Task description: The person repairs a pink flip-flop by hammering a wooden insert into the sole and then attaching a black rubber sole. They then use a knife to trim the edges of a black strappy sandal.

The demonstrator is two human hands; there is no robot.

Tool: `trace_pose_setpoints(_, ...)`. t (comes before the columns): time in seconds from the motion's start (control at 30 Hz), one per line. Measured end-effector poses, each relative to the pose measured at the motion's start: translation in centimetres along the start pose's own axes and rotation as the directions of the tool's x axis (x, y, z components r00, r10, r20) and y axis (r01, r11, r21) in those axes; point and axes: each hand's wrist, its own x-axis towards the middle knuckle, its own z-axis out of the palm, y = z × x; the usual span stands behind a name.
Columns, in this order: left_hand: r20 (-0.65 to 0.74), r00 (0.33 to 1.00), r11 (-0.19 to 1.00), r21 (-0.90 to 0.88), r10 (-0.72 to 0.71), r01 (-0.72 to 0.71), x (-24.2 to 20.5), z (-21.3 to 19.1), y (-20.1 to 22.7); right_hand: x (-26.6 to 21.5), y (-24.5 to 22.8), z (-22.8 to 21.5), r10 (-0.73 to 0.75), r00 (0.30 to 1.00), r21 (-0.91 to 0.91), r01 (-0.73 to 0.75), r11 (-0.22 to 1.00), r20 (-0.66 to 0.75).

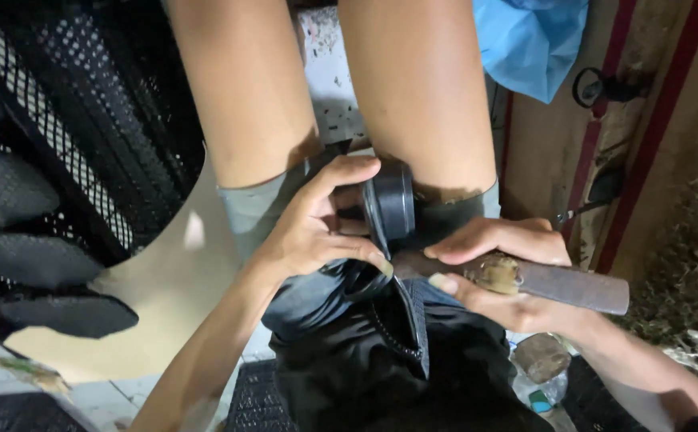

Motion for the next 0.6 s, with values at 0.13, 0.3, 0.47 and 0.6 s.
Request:
trace_pose_setpoints(0.13, 0.096, 0.994, 0.999, 0.011, 0.049, -0.05, 0.3, -0.4, 0.1, -0.3, -0.1, -0.8, 0.075, 0.997, -0.003, -0.075, 0.997, -0.034)
trace_pose_setpoints(0.3, 0.084, 0.995, 0.998, 0.032, 0.06, -0.063, 0.5, -0.4, -0.2, 1.4, -0.9, -0.2, -0.068, 0.998, -0.099, 0.069, 0.993, 0.013)
trace_pose_setpoints(0.47, 0.076, 0.992, 0.99, 0.086, 0.101, -0.107, 0.2, -0.8, 0.1, 1.4, -1.0, -0.6, -0.139, 0.988, -0.086, 0.144, 0.986, 0.063)
trace_pose_setpoints(0.6, 0.073, 0.995, 0.997, 0.04, 0.065, -0.068, 0.4, -0.7, 0.5, 0.5, -1.0, -1.7, 0.11, 0.994, -0.021, -0.11, 0.994, -0.006)
